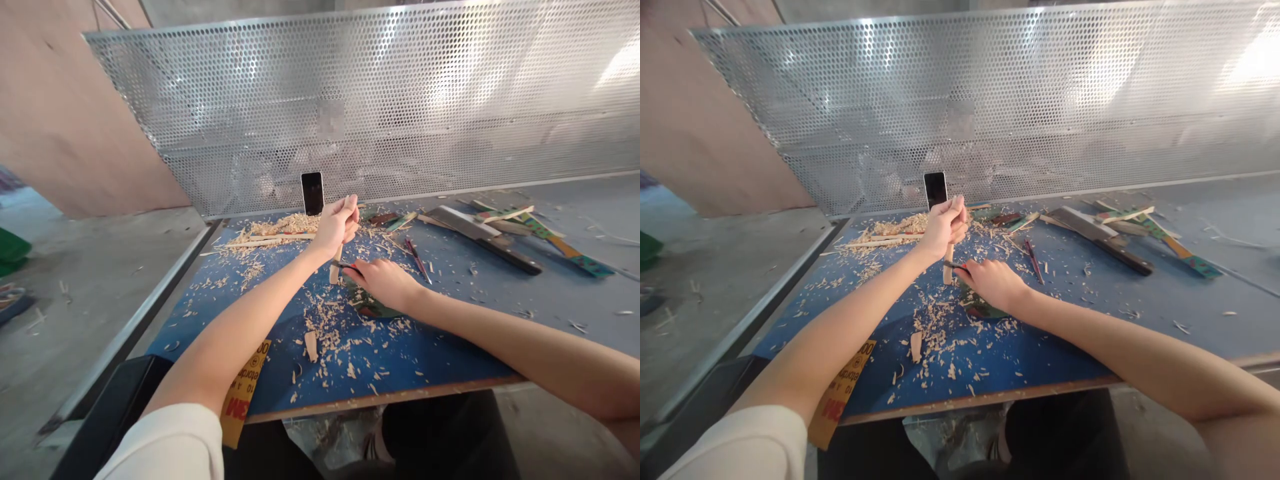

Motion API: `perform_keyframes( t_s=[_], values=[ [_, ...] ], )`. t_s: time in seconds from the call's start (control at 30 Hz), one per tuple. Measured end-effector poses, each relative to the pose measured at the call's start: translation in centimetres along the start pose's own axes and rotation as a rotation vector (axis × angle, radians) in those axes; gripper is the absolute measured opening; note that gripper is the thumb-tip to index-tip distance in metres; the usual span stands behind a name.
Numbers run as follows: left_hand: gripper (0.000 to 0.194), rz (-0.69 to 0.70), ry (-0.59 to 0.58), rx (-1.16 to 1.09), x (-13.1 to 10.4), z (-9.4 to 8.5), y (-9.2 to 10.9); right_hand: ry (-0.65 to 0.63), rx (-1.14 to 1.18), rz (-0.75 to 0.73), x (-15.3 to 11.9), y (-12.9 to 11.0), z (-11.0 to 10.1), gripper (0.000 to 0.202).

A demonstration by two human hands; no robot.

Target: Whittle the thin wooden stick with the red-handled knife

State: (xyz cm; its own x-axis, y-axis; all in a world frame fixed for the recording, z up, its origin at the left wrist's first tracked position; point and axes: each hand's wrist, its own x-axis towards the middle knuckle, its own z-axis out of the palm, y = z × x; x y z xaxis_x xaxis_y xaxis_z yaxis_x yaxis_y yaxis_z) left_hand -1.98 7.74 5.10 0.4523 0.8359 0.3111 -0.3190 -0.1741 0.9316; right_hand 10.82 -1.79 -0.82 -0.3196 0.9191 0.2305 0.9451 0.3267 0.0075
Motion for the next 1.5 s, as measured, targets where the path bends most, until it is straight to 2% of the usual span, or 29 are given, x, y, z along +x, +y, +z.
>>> perform_keyframes(
  t_s=[0.1, 0.2, 0.37, 0.7, 0.83, 0.97, 1.07, 1.17, 1.4, 1.5],
  values=[
    [0.045, 0.026, 0.156, -0.014, 0.1, -0.2, -0.2, 0.028, -0.037, 0.040, -0.2, -0.8, 0.6, 0.059],
    [0.044, 0.019, 0.207, -0.040, 0.3, -0.8, -0.3, 0.037, -0.037, 0.039, 0.0, -1.2, 0.8, 0.060],
    [0.043, 0.015, 0.174, -0.050, 0.4, -1.2, -0.1, -0.009, 0.014, -0.021, 0.6, -0.5, 0.3, 0.058],
    [0.045, 0.010, 0.043, 0.030, -0.1, 0.7, 0.1, -0.112, -0.045, -0.190, 2.0, 0.8, -3.3, 0.056],
    [0.046, 0.043, 0.113, -0.002, 0.1, 0.2, 0.0, -0.128, -0.041, -0.091, 1.4, -0.6, -2.7, 0.058],
    [0.047, 0.039, 0.246, -0.072, 0.5, -1.4, -0.3, -0.118, 0.009, 0.068, 0.6, -2.6, -1.3, 0.059],
    [0.047, 0.016, 0.288, -0.113, 0.7, -2.4, -0.4, -0.155, 0.042, 0.100, 0.7, -3.3, -1.1, 0.060],
    [0.048, 0.013, 0.238, -0.115, 0.6, -2.3, -0.1, -0.195, 0.021, 0.069, 1.2, -3.1, -1.9, 0.060],
    [0.051, 0.009, -0.012, -0.032, -0.4, 0.3, 0.6, -0.300, -0.091, -0.146, 2.9, -1.5, -4.6, 0.050],
    [0.052, 0.012, 0.006, -0.038, -0.1, 0.1, 0.4, -0.355, -0.070, -0.126, 3.2, -1.6, -5.0, 0.055]
  ],
)
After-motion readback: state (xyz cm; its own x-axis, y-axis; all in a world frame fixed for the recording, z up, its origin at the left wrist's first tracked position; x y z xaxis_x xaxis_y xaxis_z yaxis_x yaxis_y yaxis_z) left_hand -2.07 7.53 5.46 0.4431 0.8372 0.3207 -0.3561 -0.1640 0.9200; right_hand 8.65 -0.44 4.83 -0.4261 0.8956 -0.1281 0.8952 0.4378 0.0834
